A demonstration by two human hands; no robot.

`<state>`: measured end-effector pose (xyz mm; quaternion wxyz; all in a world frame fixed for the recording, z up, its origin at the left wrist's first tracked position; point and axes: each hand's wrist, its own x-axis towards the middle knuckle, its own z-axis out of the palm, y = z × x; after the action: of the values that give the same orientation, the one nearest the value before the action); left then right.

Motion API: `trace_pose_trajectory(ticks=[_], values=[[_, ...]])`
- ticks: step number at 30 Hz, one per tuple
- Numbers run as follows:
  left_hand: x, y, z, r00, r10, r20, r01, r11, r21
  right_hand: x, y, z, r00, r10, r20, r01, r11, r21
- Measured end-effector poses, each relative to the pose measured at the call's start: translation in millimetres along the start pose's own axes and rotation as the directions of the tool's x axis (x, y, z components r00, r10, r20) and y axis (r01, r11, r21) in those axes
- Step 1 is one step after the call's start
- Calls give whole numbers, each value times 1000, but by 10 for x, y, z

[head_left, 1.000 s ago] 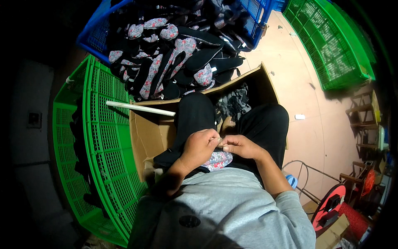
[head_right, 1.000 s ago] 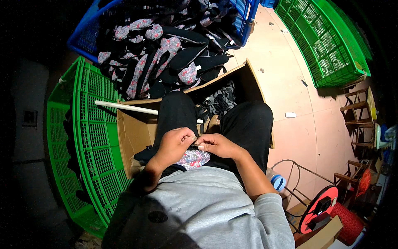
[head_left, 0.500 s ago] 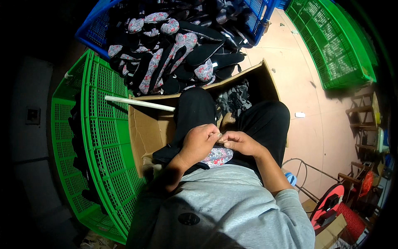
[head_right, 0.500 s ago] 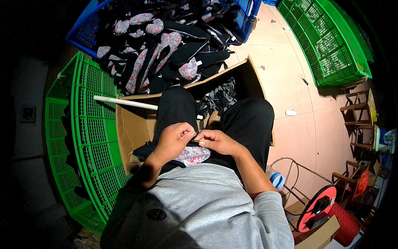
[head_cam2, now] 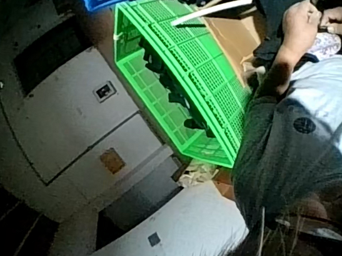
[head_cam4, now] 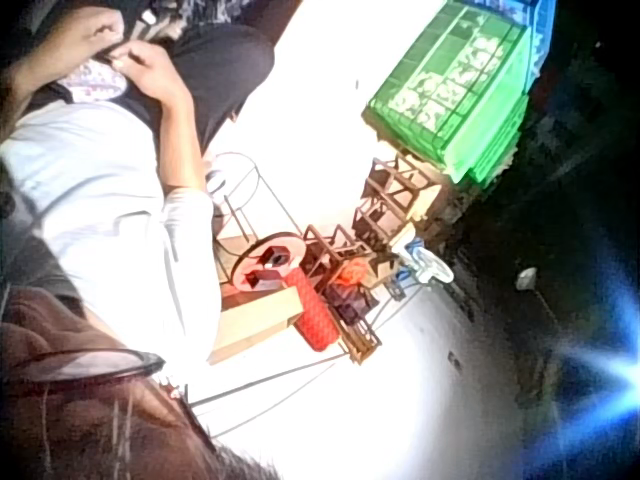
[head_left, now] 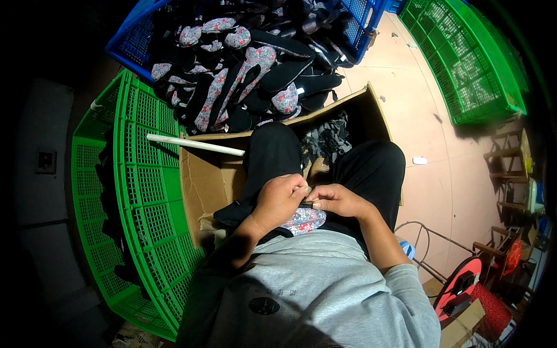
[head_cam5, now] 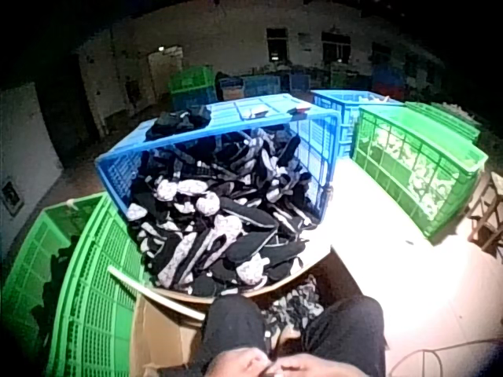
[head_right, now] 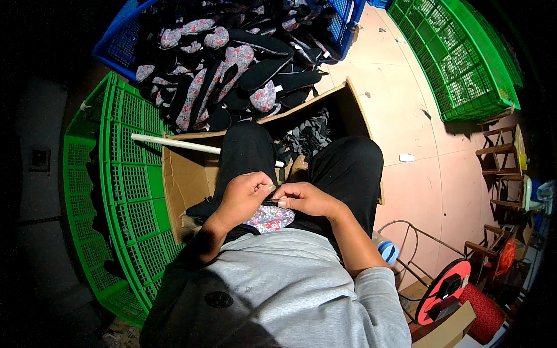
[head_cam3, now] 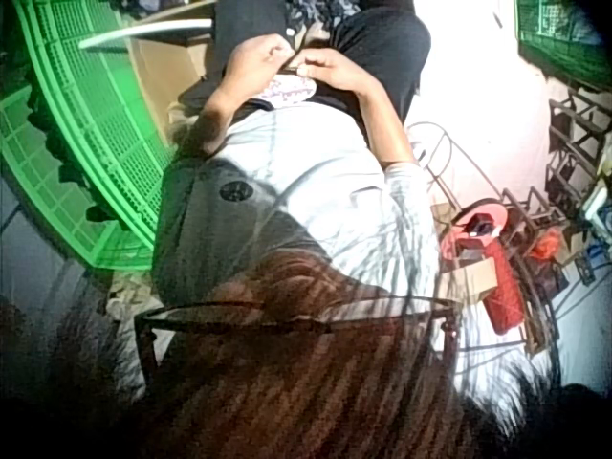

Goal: The person sits on the floor and sews a patterned fabric upper onto a black slipper sole using a needle and thread. They repeatedly pull the thread through the fabric, secure the upper to the sole, and trim excess thread. The finished slippers are placed into a green crate.

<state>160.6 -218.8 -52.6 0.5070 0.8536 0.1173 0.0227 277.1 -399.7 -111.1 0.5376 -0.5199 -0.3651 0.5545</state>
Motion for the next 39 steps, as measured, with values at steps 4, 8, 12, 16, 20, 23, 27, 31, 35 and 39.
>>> trace_pose_trajectory(ticks=[4, 8, 12, 16, 20, 23, 27, 31, 35, 39], values=[[-1, -48, 14, 1000, 21, 0, -21, 1000, -1, 4, 24, 1, 1000, -15, -5, 15, 1000, -5], [2, -49, 16, 1000, 26, -1, -26, 1000, 3, -1, 43, 1, 1000, -17, -11, 17, 1000, -8], [8, -88, 35, 1000, 15, -22, -15, 1000, -4, 0, 96, 5, 999, -14, -32, 15, 1000, 19], [36, -79, 66, 988, -37, -151, 27, 997, -68, -31, 218, 13, 999, 38, -13, -35, 982, 184], [117, -189, 96, 973, -101, -206, 63, 981, -186, -94, 307, 132, 999, -9, -40, 18, 972, 234], [239, -161, 79, 969, -128, -211, 97, 984, -152, -108, 297, 157, 997, -42, -71, 39, 998, -42], [487, -317, 136, 979, -13, -203, -5, 996, -86, -101, 351, 151, 995, 49, -90, -51, 999, -17], [644, -350, 163, 975, 26, -220, -31, 999, -22, -91, 410, 143, 993, 71, -93, -65, 996, 68], [642, -380, 69, 947, 22, -321, -36, 999, -38, -83, 378, 138, 994, 74, -83, -66, 993, 95], [521, -179, -140, 934, -14, -356, 3, 1000, -31, -79, 402, 133, 994, 62, -94, -53, 994, 99]])
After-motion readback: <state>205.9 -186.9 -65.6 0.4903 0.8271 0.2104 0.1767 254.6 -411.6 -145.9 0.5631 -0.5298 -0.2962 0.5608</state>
